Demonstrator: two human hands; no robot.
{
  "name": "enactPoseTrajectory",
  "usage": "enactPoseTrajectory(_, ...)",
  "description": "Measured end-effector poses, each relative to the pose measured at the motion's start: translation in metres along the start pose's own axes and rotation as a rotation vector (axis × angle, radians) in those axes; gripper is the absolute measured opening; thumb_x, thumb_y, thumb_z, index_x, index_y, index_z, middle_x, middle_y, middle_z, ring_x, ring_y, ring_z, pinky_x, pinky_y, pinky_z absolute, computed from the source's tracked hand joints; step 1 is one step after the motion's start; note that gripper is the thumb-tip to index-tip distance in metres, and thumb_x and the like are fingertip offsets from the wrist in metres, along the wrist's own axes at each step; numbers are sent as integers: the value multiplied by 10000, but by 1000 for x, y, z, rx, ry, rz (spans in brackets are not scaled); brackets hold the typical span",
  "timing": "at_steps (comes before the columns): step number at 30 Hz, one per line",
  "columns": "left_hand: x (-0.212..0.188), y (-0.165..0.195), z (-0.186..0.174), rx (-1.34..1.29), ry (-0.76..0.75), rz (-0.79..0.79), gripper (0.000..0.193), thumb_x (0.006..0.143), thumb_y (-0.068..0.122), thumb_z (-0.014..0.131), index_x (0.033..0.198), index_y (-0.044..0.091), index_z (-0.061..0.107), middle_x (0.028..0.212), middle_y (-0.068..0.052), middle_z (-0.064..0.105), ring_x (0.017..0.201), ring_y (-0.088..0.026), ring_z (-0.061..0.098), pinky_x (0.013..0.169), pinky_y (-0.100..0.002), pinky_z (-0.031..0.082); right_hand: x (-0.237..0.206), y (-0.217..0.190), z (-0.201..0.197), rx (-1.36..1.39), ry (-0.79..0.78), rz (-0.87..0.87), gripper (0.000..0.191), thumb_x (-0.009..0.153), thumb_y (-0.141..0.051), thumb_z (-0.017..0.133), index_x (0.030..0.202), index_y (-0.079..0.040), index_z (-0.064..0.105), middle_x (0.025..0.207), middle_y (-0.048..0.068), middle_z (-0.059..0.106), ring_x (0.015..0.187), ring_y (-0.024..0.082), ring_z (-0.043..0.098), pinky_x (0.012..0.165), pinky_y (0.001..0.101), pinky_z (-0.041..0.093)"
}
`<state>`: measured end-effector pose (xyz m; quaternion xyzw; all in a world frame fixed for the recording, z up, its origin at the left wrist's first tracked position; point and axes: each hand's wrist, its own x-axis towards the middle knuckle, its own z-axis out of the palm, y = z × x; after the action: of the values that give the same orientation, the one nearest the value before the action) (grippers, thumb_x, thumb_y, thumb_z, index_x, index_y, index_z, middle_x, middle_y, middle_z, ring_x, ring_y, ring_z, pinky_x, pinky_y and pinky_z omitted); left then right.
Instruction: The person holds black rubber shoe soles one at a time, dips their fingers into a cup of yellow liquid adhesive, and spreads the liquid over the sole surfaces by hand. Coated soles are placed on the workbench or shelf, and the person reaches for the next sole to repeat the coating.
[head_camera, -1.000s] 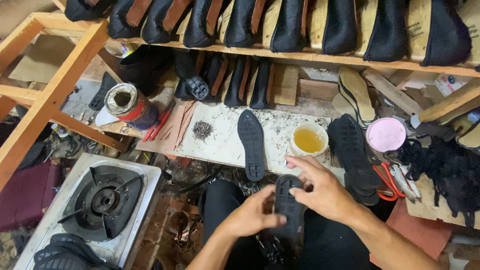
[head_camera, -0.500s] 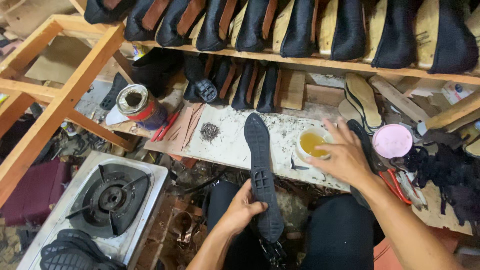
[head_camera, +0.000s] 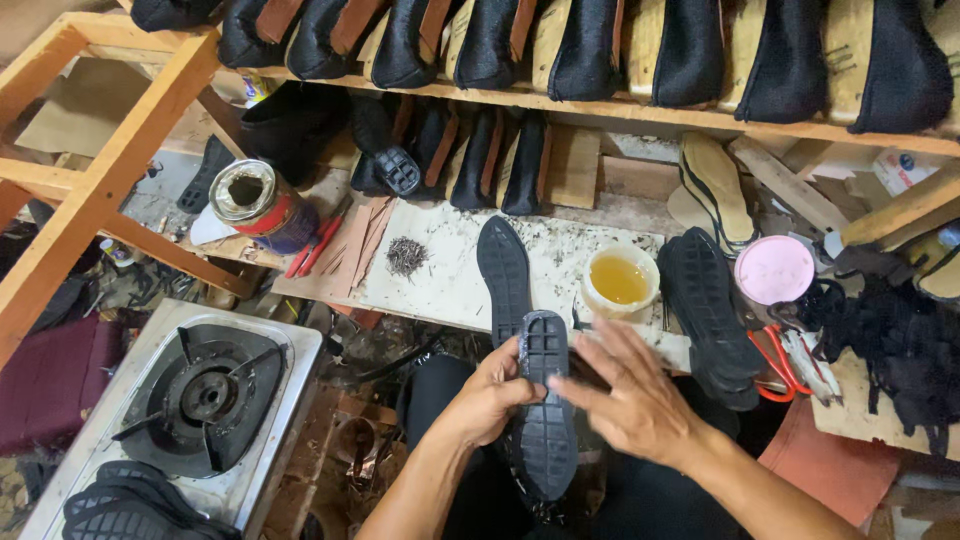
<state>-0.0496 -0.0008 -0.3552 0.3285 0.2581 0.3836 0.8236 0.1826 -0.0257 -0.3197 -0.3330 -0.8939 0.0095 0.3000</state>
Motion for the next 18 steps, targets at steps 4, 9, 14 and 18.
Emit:
enactPoseTrajectory(4,-5,2,5,88,-85,2,737,772,-130,563,1492,18,510,1153,-64,638,986,-133,612,826,-260,505,6,19,-2,-91,78,76,703,713,-10,717,1345,-309,641,1614,154,276,1504,447,245,1223,612,264)
enactPoseTrajectory(9,-10,3,11,178,-143,-16,687,803,-123,587,1467,26,495,1203,-16,641,1044,-88,597,885,-251,510,8,22,-8,-45,48,149,641,720,17,671,1299,-258,685,1621,141,301,1520,427,265,1218,538,280)
enactPoseTrajectory(14,-7,-4,8,214,-42,116,617,809,-131,607,1406,1,527,1189,-39,643,1024,-117,619,870,-273,523,-1,4,8,234,46,218,557,768,60,626,1260,-182,726,1632,257,264,1518,427,267,1224,522,249)
enactPoseTrajectory(18,1,-6,0,111,86,171,544,818,-123,608,1349,-18,560,1157,-94,684,1011,-164,649,897,-310,543,-20,-3,9,598,-50,312,391,775,78,629,1049,-151,789,1553,188,436,1454,355,432,1173,462,361)
